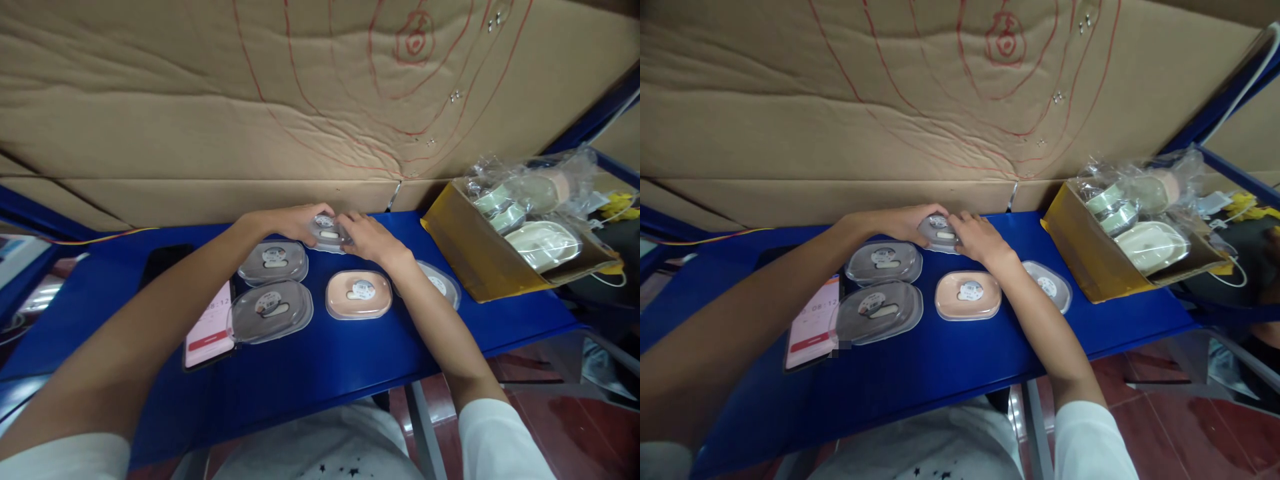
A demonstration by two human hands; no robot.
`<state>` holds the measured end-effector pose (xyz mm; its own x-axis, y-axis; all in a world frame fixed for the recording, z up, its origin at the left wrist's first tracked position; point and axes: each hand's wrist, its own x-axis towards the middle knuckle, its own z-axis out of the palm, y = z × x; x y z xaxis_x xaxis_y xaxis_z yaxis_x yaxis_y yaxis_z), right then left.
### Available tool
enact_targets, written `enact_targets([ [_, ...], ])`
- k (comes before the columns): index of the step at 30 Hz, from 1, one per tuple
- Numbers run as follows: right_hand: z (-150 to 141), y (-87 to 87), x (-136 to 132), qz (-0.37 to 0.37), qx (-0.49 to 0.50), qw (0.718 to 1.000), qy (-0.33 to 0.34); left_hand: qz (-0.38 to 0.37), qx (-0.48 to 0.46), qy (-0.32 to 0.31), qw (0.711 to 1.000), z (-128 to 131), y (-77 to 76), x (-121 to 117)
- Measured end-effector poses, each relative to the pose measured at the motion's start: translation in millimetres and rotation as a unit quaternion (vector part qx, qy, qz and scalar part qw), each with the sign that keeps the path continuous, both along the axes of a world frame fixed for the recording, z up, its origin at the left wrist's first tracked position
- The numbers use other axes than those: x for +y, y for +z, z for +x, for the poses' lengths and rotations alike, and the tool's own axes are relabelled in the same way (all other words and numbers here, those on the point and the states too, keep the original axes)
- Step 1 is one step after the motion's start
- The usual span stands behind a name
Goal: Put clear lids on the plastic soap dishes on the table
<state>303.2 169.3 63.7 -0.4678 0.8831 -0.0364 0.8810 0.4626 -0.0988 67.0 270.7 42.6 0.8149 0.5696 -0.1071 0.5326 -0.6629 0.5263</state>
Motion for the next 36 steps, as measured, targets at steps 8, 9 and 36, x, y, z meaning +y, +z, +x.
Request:
enact_targets([
  [8, -5, -5.0, -2, 0.009, 0.029, 1.000, 0.007, -0.006, 0.001, -0.020, 1.000, -9, 1.3, 5],
  [9, -4, -6.3, 0, 0.001, 0.044, 0.999, 0.015, -0.008, 0.000, -0.024, 1.000, -10, 1.5, 5],
  [36, -12, -7.1, -6, 0.009, 0.006, 1.000, 0.029, 0.091, 0.165, 0.019, 0.982, 12, 5.4, -7],
])
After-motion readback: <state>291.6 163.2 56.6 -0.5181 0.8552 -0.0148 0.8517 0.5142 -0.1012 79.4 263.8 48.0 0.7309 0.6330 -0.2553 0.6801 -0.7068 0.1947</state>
